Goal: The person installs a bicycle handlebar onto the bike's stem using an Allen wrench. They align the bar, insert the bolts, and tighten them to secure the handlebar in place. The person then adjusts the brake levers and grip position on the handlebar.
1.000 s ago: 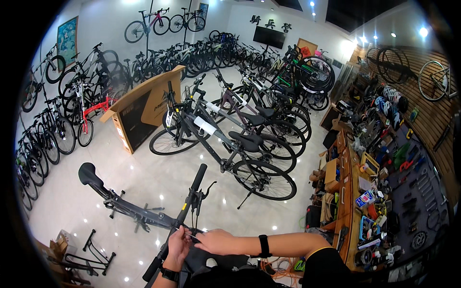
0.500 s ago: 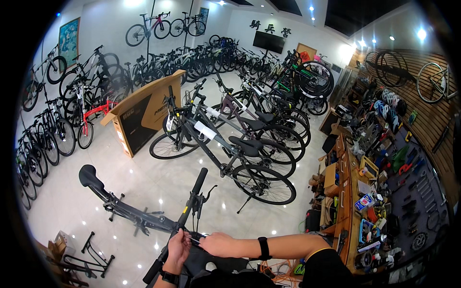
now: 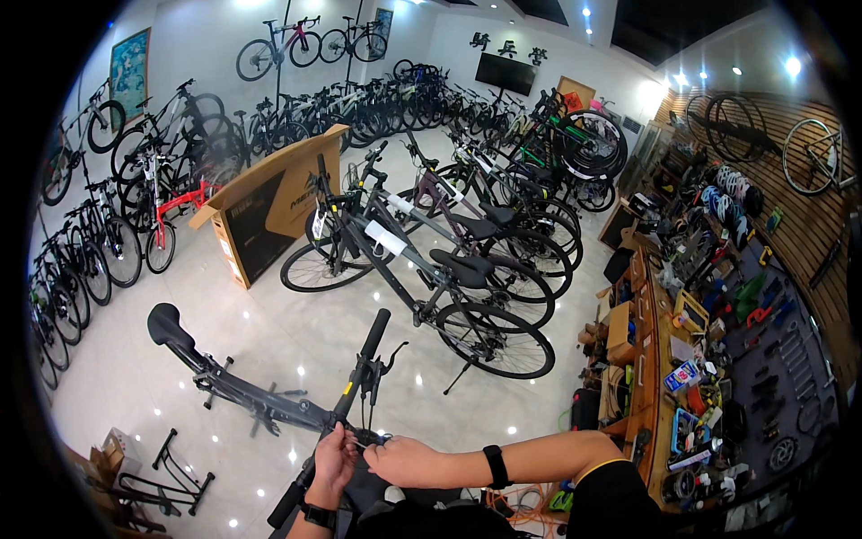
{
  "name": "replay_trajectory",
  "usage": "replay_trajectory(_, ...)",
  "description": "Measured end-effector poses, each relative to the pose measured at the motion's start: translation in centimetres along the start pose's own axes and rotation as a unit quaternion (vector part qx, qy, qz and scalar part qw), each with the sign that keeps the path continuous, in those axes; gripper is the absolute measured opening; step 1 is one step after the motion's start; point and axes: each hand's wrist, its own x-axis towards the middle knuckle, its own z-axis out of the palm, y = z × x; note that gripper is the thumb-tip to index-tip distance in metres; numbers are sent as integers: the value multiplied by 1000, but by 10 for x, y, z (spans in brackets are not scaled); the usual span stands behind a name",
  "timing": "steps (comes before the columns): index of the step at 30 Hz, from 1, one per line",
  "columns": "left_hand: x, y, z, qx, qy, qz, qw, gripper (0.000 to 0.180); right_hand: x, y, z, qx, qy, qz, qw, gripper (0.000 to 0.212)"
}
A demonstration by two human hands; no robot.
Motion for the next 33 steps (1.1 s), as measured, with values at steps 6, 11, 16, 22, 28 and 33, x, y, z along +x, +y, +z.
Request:
replay_trajectory(6,-7,2,13,21,20,15,999,31,2,22,10,715,-102,332,607,22)
replay_trajectory(11,1,-3,8,30,0,29,999,32,-2,31,-3,459,-67,287,838,25)
replay_trajectory(16,4,-3,1,40,0,50,998,32,-1,23,8,95,-24,101,990,33)
replay_trajectory(22,4,-6,9,46,-5,44,998,31,0,32,21,678,-116,376,621,31)
replay_trajectory(28,5,-3,-1,59,-4,32,998,31,2,27,-1,98,-27,-20,995,27)
replay_trajectory(33,2,-1,4,59,-27,18,998,32,-1,37,22,588,-69,313,742,24)
